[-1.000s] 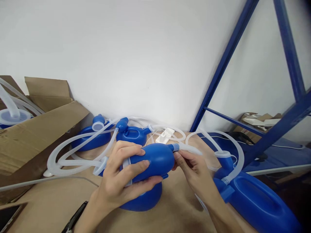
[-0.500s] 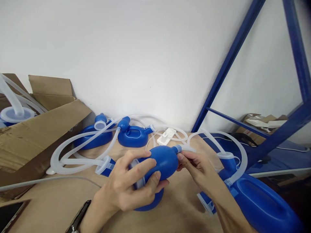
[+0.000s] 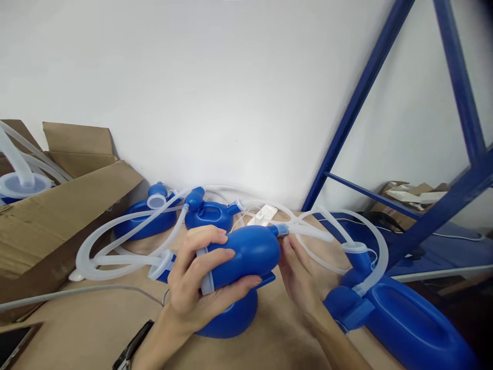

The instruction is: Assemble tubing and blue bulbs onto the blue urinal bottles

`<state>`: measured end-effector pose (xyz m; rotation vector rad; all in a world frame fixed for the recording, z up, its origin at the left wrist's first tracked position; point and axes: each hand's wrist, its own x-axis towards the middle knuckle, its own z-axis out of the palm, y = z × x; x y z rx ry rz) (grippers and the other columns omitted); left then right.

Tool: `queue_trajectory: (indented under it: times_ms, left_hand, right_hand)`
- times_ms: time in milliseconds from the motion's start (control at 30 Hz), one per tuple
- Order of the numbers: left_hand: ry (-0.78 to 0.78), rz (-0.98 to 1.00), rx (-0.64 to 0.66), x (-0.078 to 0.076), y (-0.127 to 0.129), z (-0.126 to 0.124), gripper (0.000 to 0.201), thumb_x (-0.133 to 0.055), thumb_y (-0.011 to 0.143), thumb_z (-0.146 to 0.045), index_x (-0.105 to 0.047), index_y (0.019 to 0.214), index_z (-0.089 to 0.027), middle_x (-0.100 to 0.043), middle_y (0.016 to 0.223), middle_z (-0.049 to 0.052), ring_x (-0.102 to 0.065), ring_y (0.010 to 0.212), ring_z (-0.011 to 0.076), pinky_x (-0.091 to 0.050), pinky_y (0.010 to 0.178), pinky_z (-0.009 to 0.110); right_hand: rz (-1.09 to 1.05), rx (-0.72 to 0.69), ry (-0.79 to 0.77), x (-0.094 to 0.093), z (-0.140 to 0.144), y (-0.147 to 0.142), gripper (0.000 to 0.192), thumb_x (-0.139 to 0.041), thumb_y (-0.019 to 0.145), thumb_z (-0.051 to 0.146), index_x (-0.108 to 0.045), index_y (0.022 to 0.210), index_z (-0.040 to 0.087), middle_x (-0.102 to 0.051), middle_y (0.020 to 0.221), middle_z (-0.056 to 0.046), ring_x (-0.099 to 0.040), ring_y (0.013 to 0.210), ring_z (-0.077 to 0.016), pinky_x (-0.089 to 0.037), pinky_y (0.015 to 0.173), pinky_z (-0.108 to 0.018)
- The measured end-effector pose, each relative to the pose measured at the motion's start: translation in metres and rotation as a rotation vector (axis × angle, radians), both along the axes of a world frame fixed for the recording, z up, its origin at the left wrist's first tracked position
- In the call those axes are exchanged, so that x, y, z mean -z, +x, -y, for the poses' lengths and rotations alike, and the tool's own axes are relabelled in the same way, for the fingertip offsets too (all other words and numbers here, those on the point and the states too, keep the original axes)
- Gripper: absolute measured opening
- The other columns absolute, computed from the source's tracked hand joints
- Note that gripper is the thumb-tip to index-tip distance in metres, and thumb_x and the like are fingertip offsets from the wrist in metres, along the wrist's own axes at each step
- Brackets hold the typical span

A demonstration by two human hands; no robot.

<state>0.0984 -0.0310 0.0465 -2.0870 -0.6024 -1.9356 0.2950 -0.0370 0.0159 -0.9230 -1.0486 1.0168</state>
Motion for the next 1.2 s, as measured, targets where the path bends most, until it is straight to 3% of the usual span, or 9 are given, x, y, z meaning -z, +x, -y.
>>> queue_trajectory:
  times_ms: [133, 200, 300, 433, 600, 800, 1200]
  left_hand:
    - [-0.014, -0.006, 0.009, -0.001, -0.002, 0.001, 0.035, -0.085, 0.084, -0.035, -0.062, 0.108, -0.024, -0.066, 0.103, 0.004, -0.071, 0.092, 0.0241, -0.066, 0.082, 0.048]
    - [-0.025, -0.019, 0.008, -0.001, -0.003, 0.001, 0.037, -0.086, 0.084, -0.035, -0.061, 0.109, -0.023, -0.066, 0.105, 0.005, -0.071, 0.094, 0.0236, -0.066, 0.084, 0.047]
    - [-0.024, -0.026, 0.014, -0.001, -0.003, 0.0, 0.038, -0.087, 0.083, -0.033, -0.061, 0.109, -0.021, -0.066, 0.105, 0.005, -0.071, 0.096, 0.024, -0.066, 0.085, 0.047]
    - [-0.009, -0.019, -0.001, -0.001, -0.002, 0.0, 0.035, -0.086, 0.084, -0.033, -0.063, 0.107, -0.021, -0.067, 0.103, 0.005, -0.071, 0.093, 0.0243, -0.065, 0.083, 0.048]
    - [0.0, -0.064, -0.023, -0.003, -0.005, 0.0, 0.034, -0.087, 0.083, -0.03, -0.063, 0.104, -0.021, -0.066, 0.105, 0.005, -0.071, 0.095, 0.0244, -0.065, 0.083, 0.046]
    - [0.034, -0.082, -0.006, -0.003, -0.007, -0.003, 0.032, -0.086, 0.084, -0.03, -0.063, 0.104, -0.019, -0.065, 0.106, 0.006, -0.07, 0.095, 0.024, -0.065, 0.086, 0.047]
    - [0.061, -0.198, 0.04, 0.001, -0.012, -0.009, 0.029, -0.083, 0.087, -0.029, -0.061, 0.103, -0.019, -0.064, 0.104, 0.007, -0.07, 0.096, 0.025, -0.064, 0.081, 0.045]
  right_hand:
    - [-0.039, -0.117, 0.011, -0.004, -0.002, 0.002, 0.051, -0.064, 0.085, 0.075, -0.064, 0.079, 0.025, -0.067, 0.076, -0.004, -0.064, 0.073, -0.0228, -0.056, 0.069, -0.036]
    - [-0.098, -0.217, -0.031, -0.01, -0.003, 0.002, 0.055, -0.069, 0.079, 0.077, -0.053, 0.069, 0.025, -0.052, 0.062, 0.001, -0.051, 0.055, -0.0172, -0.049, 0.054, -0.032]
    - [-0.182, -0.326, -0.108, -0.017, -0.001, 0.002, 0.06, -0.074, 0.075, 0.075, -0.044, 0.065, 0.025, -0.036, 0.054, 0.007, -0.032, 0.045, -0.0111, -0.034, 0.043, -0.026]
    - [-0.25, -0.426, -0.164, -0.021, 0.002, 0.003, 0.061, -0.078, 0.078, 0.068, -0.04, 0.063, 0.023, -0.028, 0.05, 0.01, -0.022, 0.044, -0.0081, -0.021, 0.043, -0.022]
    - [-0.227, -0.484, -0.206, -0.026, 0.004, 0.007, 0.059, -0.081, 0.077, 0.067, -0.043, 0.069, 0.022, -0.031, 0.055, 0.009, -0.023, 0.046, -0.0071, -0.018, 0.046, -0.022]
    - [-0.146, -0.429, -0.172, -0.025, 0.001, 0.008, 0.056, -0.08, 0.079, 0.067, -0.047, 0.071, 0.021, -0.037, 0.06, 0.008, -0.026, 0.049, -0.0072, -0.018, 0.049, -0.025]
    - [0.037, -0.419, -0.162, -0.027, -0.002, 0.02, 0.059, -0.081, 0.079, 0.064, -0.046, 0.064, 0.02, -0.031, 0.057, 0.008, -0.024, 0.05, -0.0065, -0.013, 0.047, -0.027]
